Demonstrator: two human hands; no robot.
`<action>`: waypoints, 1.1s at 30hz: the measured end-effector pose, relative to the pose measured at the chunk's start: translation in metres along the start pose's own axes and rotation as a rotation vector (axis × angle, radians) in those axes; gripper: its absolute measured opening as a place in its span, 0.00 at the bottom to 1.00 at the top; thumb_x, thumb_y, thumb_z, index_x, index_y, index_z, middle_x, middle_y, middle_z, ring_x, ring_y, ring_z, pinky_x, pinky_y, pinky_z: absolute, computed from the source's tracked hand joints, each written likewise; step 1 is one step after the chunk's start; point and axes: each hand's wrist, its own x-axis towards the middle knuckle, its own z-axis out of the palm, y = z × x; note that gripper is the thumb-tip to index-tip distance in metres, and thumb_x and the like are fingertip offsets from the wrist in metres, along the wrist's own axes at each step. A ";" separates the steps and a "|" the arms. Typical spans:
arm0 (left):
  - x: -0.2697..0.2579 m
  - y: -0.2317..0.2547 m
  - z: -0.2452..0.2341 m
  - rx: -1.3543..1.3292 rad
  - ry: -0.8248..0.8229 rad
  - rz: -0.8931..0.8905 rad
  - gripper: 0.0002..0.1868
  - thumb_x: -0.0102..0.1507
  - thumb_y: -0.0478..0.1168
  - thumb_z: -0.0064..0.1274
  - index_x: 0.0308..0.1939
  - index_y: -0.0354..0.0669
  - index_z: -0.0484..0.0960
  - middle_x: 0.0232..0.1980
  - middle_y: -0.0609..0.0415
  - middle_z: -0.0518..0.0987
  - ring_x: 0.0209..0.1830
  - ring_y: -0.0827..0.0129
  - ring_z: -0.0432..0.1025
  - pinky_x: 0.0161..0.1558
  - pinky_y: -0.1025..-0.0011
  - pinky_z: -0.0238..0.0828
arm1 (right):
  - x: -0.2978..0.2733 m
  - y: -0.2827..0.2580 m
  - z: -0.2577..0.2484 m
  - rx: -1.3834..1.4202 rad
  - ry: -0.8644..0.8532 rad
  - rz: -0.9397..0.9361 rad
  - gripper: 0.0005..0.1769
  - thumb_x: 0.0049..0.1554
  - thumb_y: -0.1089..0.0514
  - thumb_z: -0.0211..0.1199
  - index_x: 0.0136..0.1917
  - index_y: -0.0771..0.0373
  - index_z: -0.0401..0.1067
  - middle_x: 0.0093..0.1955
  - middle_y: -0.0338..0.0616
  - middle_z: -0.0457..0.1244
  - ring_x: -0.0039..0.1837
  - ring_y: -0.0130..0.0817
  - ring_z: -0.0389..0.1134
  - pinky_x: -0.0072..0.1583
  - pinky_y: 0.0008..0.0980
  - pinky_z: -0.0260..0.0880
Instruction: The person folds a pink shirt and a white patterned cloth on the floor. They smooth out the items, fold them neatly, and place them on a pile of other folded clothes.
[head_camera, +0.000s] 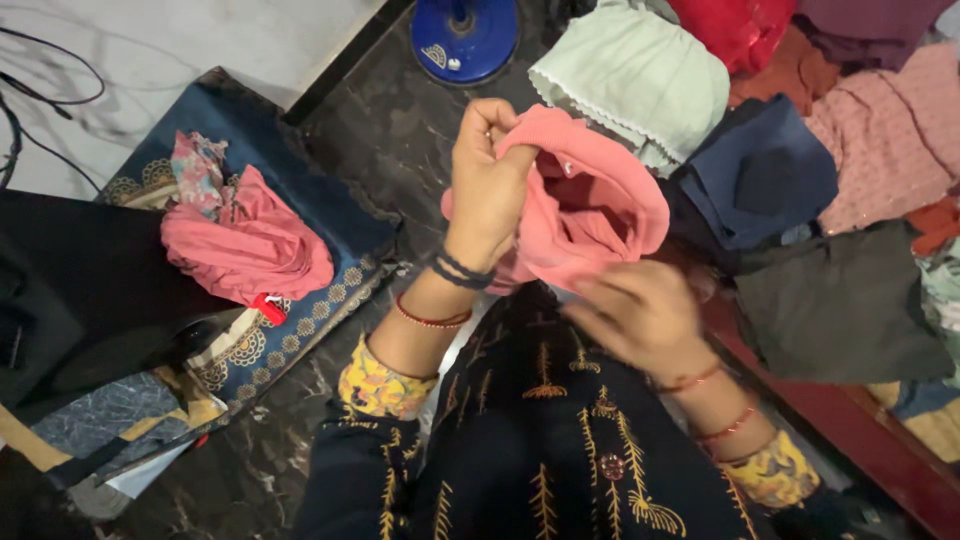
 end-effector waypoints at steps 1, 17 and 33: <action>0.001 -0.002 0.001 -0.093 0.037 -0.055 0.13 0.64 0.21 0.50 0.46 0.40 0.70 0.43 0.59 0.71 0.42 0.78 0.67 0.45 0.79 0.66 | -0.002 -0.003 0.015 0.026 -0.059 0.033 0.24 0.47 0.55 0.78 0.54 0.62 0.72 0.52 0.47 0.65 0.55 0.48 0.67 0.56 0.43 0.66; -0.004 0.018 -0.003 -0.425 0.098 -0.445 0.21 0.68 0.34 0.41 0.66 0.47 0.70 0.48 0.57 0.80 0.41 0.75 0.75 0.32 0.79 0.68 | 0.022 0.020 -0.007 -0.087 -0.012 0.169 0.42 0.42 0.51 0.72 0.65 0.72 0.64 0.64 0.61 0.57 0.65 0.56 0.59 0.63 0.52 0.61; 0.008 -0.009 -0.049 0.588 -0.665 0.323 0.49 0.55 0.45 0.69 0.73 0.29 0.59 0.73 0.36 0.61 0.74 0.50 0.55 0.71 0.61 0.52 | 0.116 0.023 -0.107 0.466 -0.191 -0.141 0.18 0.52 0.49 0.73 0.36 0.63 0.70 0.35 0.44 0.60 0.38 0.41 0.63 0.45 0.39 0.64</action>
